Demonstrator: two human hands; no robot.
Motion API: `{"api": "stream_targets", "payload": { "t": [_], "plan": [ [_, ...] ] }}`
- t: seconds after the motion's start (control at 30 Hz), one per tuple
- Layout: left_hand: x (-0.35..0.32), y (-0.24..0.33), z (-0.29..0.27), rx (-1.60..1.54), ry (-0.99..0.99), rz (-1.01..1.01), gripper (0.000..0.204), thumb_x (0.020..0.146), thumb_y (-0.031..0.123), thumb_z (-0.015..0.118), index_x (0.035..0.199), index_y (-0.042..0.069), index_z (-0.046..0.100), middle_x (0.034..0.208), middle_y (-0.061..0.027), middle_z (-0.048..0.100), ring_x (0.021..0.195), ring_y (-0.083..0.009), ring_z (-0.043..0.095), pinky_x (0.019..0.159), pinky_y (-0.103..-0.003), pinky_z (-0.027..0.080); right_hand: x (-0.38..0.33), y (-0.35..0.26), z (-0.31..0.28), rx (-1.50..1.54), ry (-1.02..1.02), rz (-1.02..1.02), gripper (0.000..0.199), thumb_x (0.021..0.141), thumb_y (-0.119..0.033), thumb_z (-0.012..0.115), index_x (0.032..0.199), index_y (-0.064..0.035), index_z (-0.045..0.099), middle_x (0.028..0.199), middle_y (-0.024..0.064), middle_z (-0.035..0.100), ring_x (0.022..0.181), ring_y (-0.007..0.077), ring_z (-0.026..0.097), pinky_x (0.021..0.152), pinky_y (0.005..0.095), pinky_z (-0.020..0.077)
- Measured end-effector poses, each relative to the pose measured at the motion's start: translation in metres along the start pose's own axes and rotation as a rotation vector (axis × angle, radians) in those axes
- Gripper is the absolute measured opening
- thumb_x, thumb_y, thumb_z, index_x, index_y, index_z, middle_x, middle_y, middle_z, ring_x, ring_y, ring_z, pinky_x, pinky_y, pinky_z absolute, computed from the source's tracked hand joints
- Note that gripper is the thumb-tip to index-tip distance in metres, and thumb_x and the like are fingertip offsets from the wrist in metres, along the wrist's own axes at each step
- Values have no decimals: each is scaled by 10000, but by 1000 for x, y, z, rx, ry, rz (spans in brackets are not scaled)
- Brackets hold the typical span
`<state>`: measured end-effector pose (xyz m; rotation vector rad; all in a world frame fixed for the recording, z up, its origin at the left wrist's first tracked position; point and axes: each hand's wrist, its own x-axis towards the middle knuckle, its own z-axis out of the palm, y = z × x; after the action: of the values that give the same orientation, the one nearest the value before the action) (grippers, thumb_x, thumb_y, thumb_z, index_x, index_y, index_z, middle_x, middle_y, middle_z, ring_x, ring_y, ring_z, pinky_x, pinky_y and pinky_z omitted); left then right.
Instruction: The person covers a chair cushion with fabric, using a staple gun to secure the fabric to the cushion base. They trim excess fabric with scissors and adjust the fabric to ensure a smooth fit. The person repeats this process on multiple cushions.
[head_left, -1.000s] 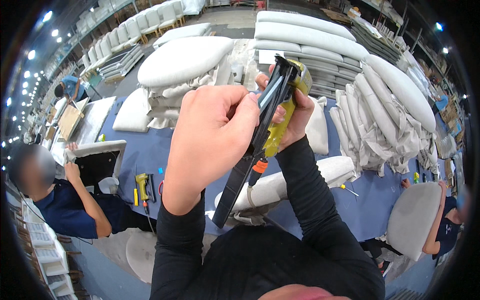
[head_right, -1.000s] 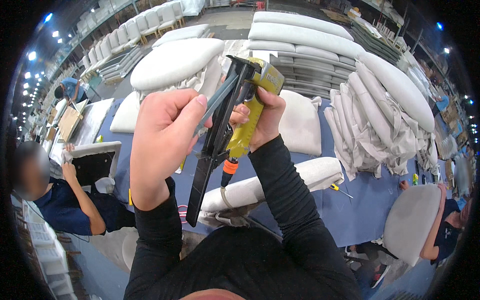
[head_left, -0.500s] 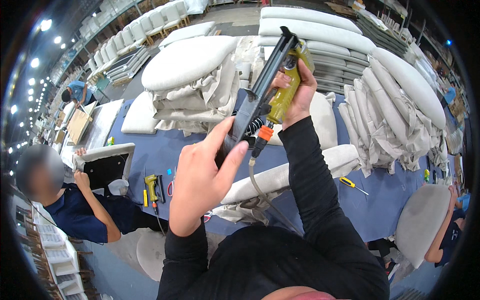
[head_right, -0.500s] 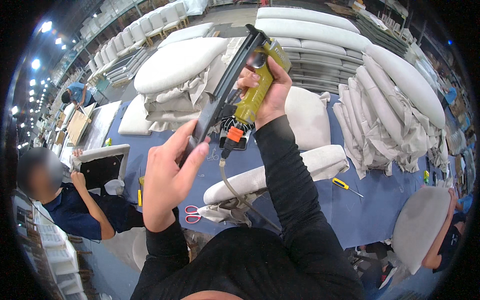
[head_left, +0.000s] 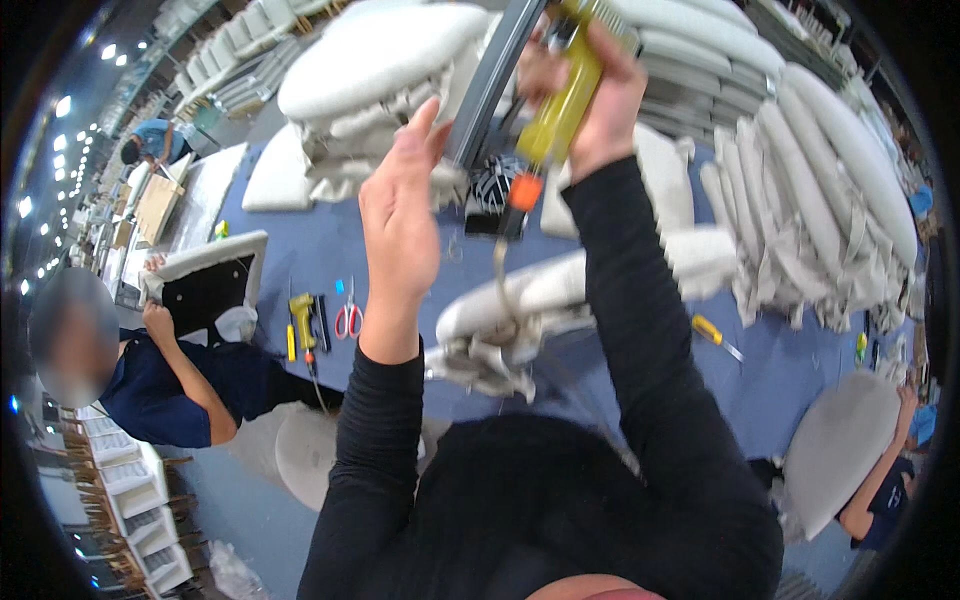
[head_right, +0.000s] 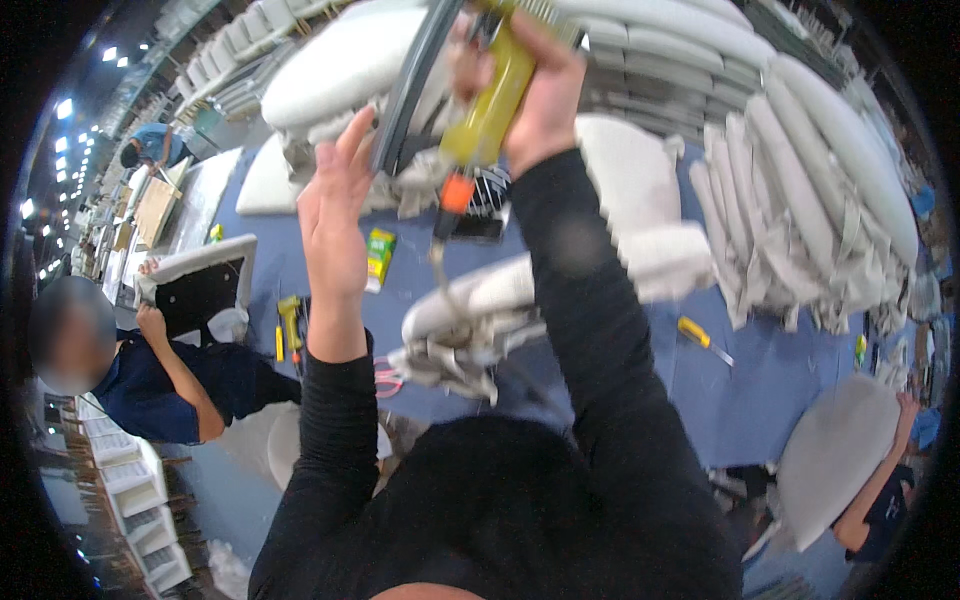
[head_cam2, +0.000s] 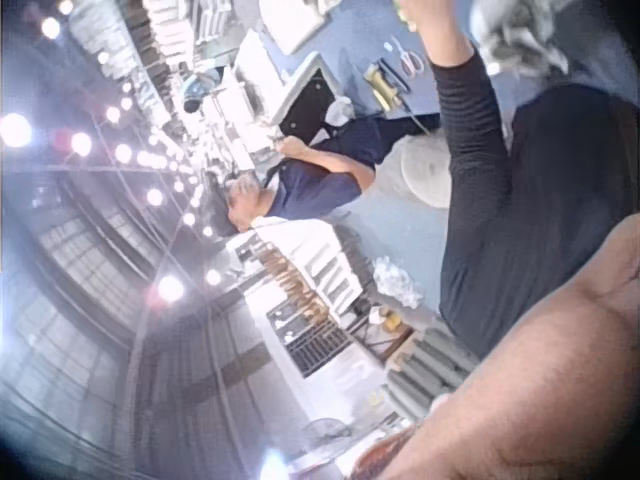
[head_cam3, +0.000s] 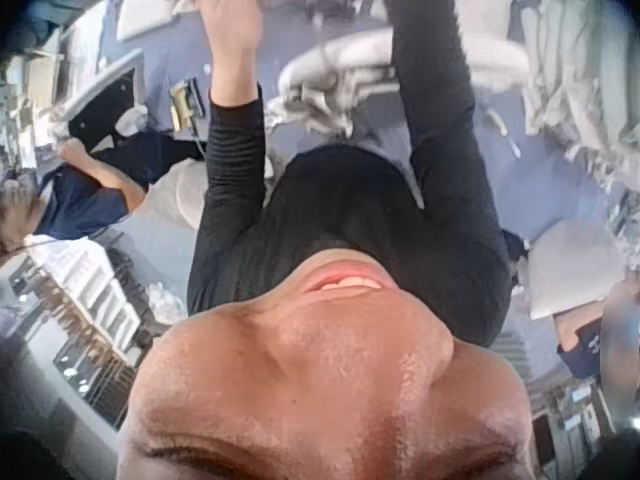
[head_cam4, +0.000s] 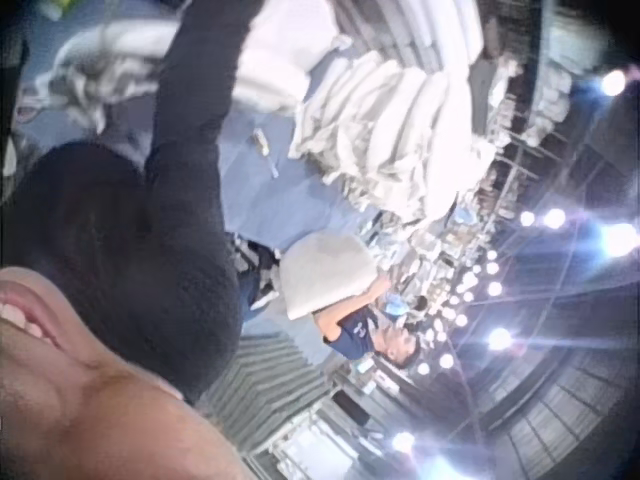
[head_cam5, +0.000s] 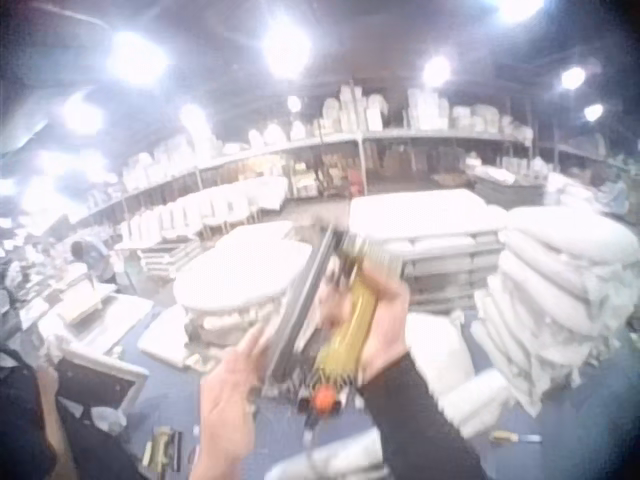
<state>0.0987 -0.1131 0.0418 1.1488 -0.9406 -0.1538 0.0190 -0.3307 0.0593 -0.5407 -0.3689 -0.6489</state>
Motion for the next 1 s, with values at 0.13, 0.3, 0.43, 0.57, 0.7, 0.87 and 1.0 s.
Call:
{"api": "stream_targets", "payload": {
  "t": [0.13,0.3,0.43,0.57,0.7,0.87,1.0],
  "plan": [
    [-76,-60,-29,404,-389,-272,458,1145,367,540,1516,128,664,1442,-206,706,1354,-293,679,1142,-366,494,-33,-60,2,8,-54,-22,534,1025,-450,718,1384,-62,642,1116,115,689,886,205,608,952,360,472],
    [-56,-97,-27,495,-508,-258,419,1089,387,611,1347,74,715,1249,-196,772,1179,-372,738,1001,-424,558,-198,-80,46,-390,119,-143,554,1051,-305,644,1438,84,562,1080,205,709,522,86,502,497,250,448],
    [-13,-99,-12,583,-730,-219,446,1097,421,582,1218,15,719,1112,-157,750,1067,-250,699,1006,-385,518,-281,-24,38,-754,583,-52,465,996,-176,752,1395,42,654,1088,211,755,488,78,487,489,237,425],
    [15,-110,30,518,-1037,-380,612,1164,567,410,1387,83,711,1368,-156,748,1175,-313,709,1047,-418,519,-294,40,-1,-977,812,-154,294,924,-28,855,1202,18,768,843,30,741,551,54,548,509,236,422],
    [5,-126,36,747,-1073,-7,596,1178,543,379,1528,117,605,1502,-191,673,1391,-345,633,1139,-461,492,-290,72,-25,-1004,856,-265,212,952,-54,839,1143,19,784,814,1,722,562,59,571,518,240,439],
    [7,-112,50,744,-1143,174,599,1174,520,379,1612,125,483,1496,-209,665,1383,-418,627,1167,-491,467,-290,72,-30,-1050,868,-302,270,928,-129,867,1151,7,796,837,15,748,555,63,580,516,257,450],
    [12,-117,72,889,-1103,102,641,1154,573,372,1616,139,463,1471,-228,672,1309,-468,653,1118,-543,491,-294,68,-40,-1304,824,-286,295,907,-142,851,1152,14,803,937,58,804,725,127,711,674,303,564]
  ]
}}
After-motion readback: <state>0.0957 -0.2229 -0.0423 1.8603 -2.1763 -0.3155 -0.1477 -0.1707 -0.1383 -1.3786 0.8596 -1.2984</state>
